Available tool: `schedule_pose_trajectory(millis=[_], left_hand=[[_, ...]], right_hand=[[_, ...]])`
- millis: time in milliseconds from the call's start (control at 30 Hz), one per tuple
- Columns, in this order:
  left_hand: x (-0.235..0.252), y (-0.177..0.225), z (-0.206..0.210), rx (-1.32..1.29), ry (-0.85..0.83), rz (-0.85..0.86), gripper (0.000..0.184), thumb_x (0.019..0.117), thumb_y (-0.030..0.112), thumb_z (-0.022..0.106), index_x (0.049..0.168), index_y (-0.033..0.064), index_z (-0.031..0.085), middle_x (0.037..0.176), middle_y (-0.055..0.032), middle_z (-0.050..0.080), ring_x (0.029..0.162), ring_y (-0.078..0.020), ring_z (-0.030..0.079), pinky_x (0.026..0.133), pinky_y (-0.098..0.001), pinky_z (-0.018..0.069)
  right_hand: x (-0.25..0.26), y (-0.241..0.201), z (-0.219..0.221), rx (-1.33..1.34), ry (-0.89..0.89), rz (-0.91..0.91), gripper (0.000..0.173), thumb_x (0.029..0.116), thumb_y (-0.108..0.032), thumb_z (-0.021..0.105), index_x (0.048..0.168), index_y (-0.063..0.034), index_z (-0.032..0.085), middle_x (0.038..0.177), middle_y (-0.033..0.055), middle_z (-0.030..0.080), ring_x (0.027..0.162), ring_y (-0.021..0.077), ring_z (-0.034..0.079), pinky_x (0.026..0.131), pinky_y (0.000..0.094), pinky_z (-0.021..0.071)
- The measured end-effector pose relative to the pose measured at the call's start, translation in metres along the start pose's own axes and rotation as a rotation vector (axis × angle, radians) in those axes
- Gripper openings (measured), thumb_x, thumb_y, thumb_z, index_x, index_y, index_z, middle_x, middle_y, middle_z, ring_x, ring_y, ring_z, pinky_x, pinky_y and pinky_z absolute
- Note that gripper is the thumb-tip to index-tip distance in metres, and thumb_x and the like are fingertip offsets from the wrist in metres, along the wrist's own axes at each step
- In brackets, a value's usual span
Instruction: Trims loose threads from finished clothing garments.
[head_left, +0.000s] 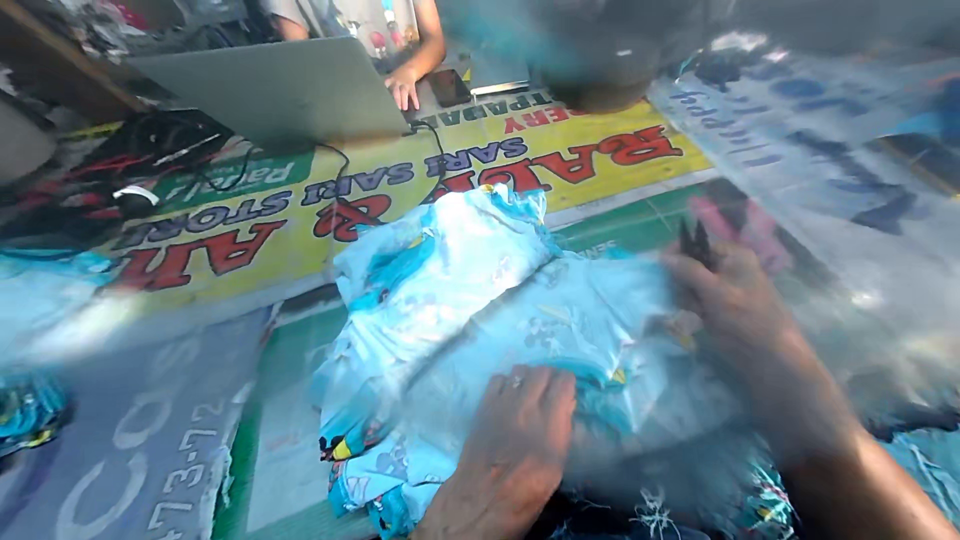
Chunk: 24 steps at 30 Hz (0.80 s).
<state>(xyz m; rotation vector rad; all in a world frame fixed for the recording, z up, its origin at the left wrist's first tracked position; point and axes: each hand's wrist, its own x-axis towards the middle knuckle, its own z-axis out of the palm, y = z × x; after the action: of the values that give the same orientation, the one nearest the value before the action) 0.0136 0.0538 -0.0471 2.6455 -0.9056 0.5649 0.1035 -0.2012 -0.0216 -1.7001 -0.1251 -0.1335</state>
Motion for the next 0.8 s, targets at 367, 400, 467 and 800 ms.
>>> schedule_pose_trajectory(millis=[367,400,467,800], left_hand=[[0.027,0.010,-0.003,0.074,0.010,-0.078,0.026,0.0928,0.033,0.064,0.101,0.0097,0.072,0.088,-0.0087,0.071,0.077,-0.0276,0.071,0.062,-0.0423,0.0544],[0.026,0.009,-0.004,0.073,0.026,-0.103,0.025,0.0931,0.031,0.064,0.100,0.0079,0.072,0.089,-0.0100,0.071,0.078,-0.0285,0.071,0.063,-0.0426,0.0553],[0.023,0.003,-0.004,0.102,0.041,-0.148,0.033,0.0940,0.033,0.063,0.110,0.0045,0.072,0.092,-0.0117,0.071,0.078,-0.0297,0.071,0.064,-0.0438,0.0558],[0.039,-0.009,-0.017,0.001,-0.057,-0.295,0.069,0.0993,0.053,0.053,0.147,0.0036,0.052,0.071,-0.0058,0.069,0.059,-0.0269,0.065,0.057,-0.0469,0.0516]], right_hand=[[0.033,-0.071,0.013,0.487,-0.072,0.080,0.021,0.1058,-0.012,0.047,0.088,-0.0160,0.058,0.056,-0.0087,0.048,0.042,-0.0019,0.040,0.042,0.0123,0.0383],[0.039,-0.080,0.017,0.496,-0.096,0.064,0.023,0.1060,-0.012,0.047,0.086,-0.0163,0.056,0.055,-0.0085,0.048,0.042,-0.0018,0.040,0.042,0.0124,0.0384],[0.052,-0.091,0.025,0.509,-0.161,0.030,0.023,0.1068,-0.013,0.047,0.086,-0.0155,0.054,0.057,-0.0074,0.048,0.043,-0.0012,0.040,0.042,0.0125,0.0388],[0.087,-0.114,0.017,0.425,-0.315,-0.164,0.028,0.1075,-0.016,0.042,0.082,-0.0168,0.053,0.061,-0.0071,0.047,0.045,0.0016,0.038,0.043,0.0155,0.0366]])
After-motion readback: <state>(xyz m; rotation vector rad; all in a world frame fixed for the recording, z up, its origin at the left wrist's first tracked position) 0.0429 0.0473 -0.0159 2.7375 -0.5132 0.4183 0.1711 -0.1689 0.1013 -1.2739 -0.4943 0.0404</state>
